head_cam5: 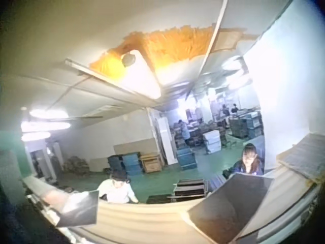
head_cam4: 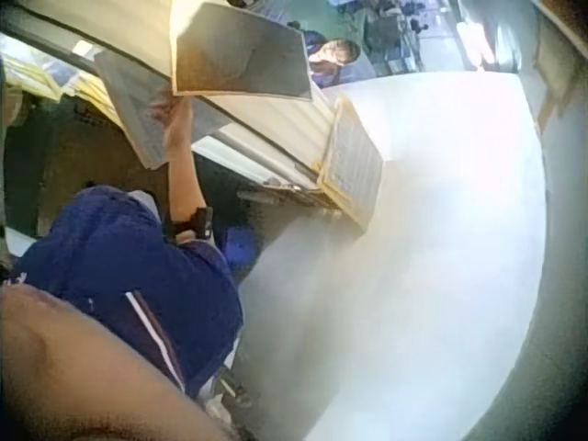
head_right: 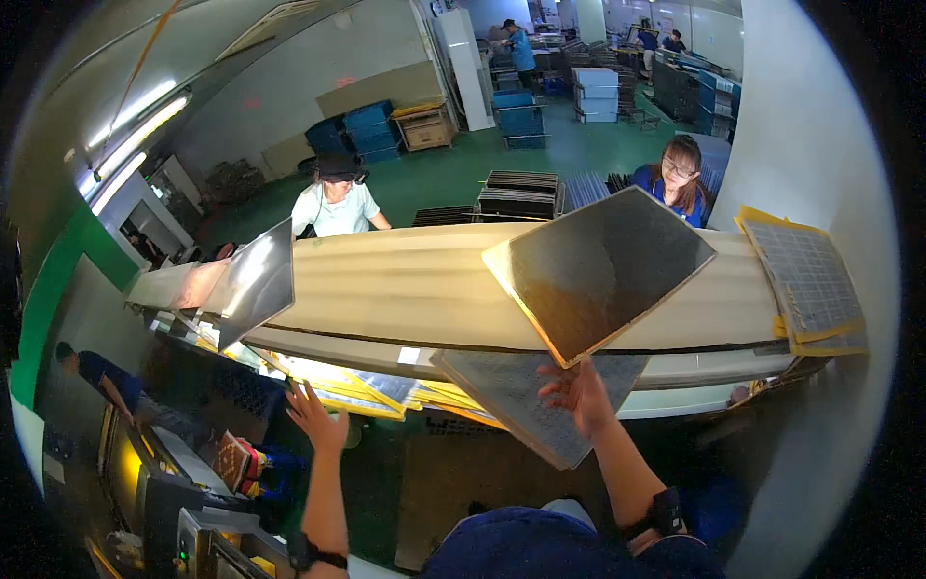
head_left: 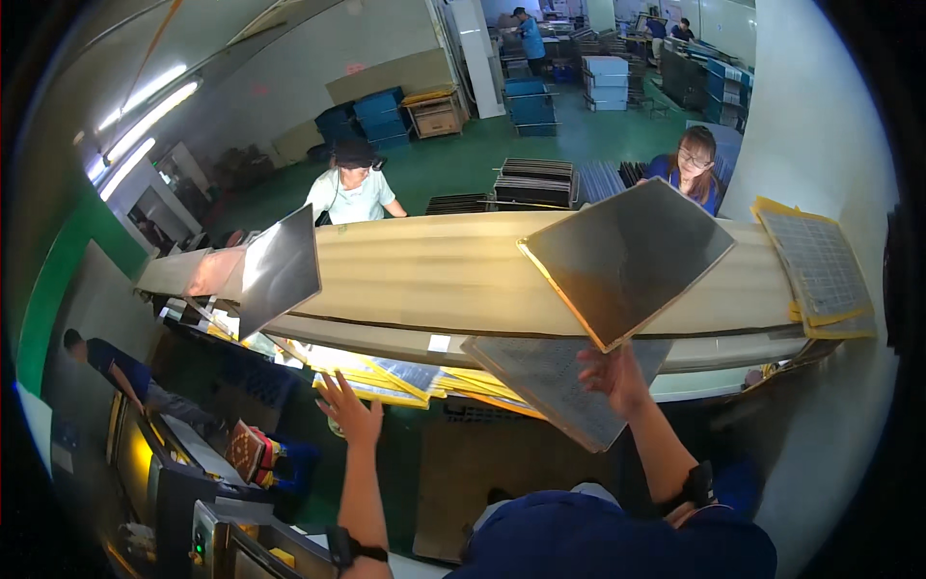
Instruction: Operating an LED exposure machine to process circuit board panels, including placing panels, using a squeegee tool, and opening/closing the machine lid.
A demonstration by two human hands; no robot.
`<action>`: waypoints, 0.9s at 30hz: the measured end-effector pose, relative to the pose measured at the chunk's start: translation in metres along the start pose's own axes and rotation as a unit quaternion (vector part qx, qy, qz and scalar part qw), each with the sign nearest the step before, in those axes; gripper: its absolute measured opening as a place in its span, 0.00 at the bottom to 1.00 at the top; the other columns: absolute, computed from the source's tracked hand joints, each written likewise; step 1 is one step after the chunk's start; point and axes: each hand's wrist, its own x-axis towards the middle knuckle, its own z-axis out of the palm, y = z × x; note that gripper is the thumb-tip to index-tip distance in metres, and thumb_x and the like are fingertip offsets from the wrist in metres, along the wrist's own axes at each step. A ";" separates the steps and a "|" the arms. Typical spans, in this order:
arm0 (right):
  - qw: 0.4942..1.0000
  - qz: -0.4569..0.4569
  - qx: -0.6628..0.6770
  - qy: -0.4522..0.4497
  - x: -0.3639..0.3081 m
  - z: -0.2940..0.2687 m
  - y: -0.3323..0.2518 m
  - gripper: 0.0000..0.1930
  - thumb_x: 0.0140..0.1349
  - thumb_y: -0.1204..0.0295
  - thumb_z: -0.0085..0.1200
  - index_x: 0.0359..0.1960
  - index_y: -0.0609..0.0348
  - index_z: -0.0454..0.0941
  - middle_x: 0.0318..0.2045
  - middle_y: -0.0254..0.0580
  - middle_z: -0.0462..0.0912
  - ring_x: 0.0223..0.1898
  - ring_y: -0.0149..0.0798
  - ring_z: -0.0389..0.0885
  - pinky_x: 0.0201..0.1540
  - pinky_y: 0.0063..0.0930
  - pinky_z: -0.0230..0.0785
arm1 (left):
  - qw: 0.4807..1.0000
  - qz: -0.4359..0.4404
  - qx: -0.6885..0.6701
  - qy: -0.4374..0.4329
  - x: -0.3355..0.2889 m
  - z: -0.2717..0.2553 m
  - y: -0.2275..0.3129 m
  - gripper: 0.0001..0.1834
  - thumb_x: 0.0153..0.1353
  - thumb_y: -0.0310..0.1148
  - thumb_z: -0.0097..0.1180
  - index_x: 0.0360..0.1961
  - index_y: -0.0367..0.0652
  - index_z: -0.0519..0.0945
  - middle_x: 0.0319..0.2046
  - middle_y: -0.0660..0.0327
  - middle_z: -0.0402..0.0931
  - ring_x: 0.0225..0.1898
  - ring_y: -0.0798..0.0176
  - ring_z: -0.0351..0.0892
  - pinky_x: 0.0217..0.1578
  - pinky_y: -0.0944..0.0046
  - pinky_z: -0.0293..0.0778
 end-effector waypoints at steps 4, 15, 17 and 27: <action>0.977 -0.011 -0.081 0.199 0.023 0.020 0.001 0.21 0.71 0.55 0.46 0.51 0.61 0.73 0.41 0.45 0.82 0.38 0.36 0.83 0.41 0.35 0.75 | 0.997 0.038 0.060 0.031 0.127 -0.007 -0.037 0.56 0.48 0.40 0.69 0.74 0.46 0.48 0.76 0.50 0.35 0.76 0.42 0.35 0.69 0.33 0.41; 0.997 -0.003 -0.061 0.048 -0.064 0.054 0.066 0.22 0.61 0.72 0.57 0.55 0.71 0.71 0.45 0.49 0.80 0.46 0.45 0.82 0.50 0.39 0.77 | 0.963 0.148 0.104 0.202 0.202 0.004 -0.124 0.11 0.55 0.32 0.59 0.41 0.52 0.82 0.34 0.64 0.73 0.44 0.57 0.74 0.48 0.48 0.66; 0.996 0.028 -0.082 0.003 -0.064 0.058 0.068 0.23 0.61 0.72 0.56 0.56 0.71 0.69 0.46 0.50 0.80 0.43 0.45 0.83 0.47 0.40 0.79 | 0.970 0.186 0.013 0.153 0.204 -0.023 -0.122 0.12 0.51 0.27 0.62 0.40 0.45 0.83 0.36 0.58 0.75 0.41 0.52 0.75 0.44 0.53 0.70; 0.990 0.115 -0.063 -0.041 0.044 0.112 0.049 0.16 0.68 0.67 0.50 0.51 0.65 0.73 0.41 0.43 0.80 0.42 0.36 0.81 0.48 0.33 0.75 | 0.940 0.304 -0.150 -0.024 0.011 -0.159 0.077 0.16 0.56 0.37 0.65 0.44 0.44 0.82 0.36 0.56 0.77 0.43 0.53 0.77 0.45 0.51 0.72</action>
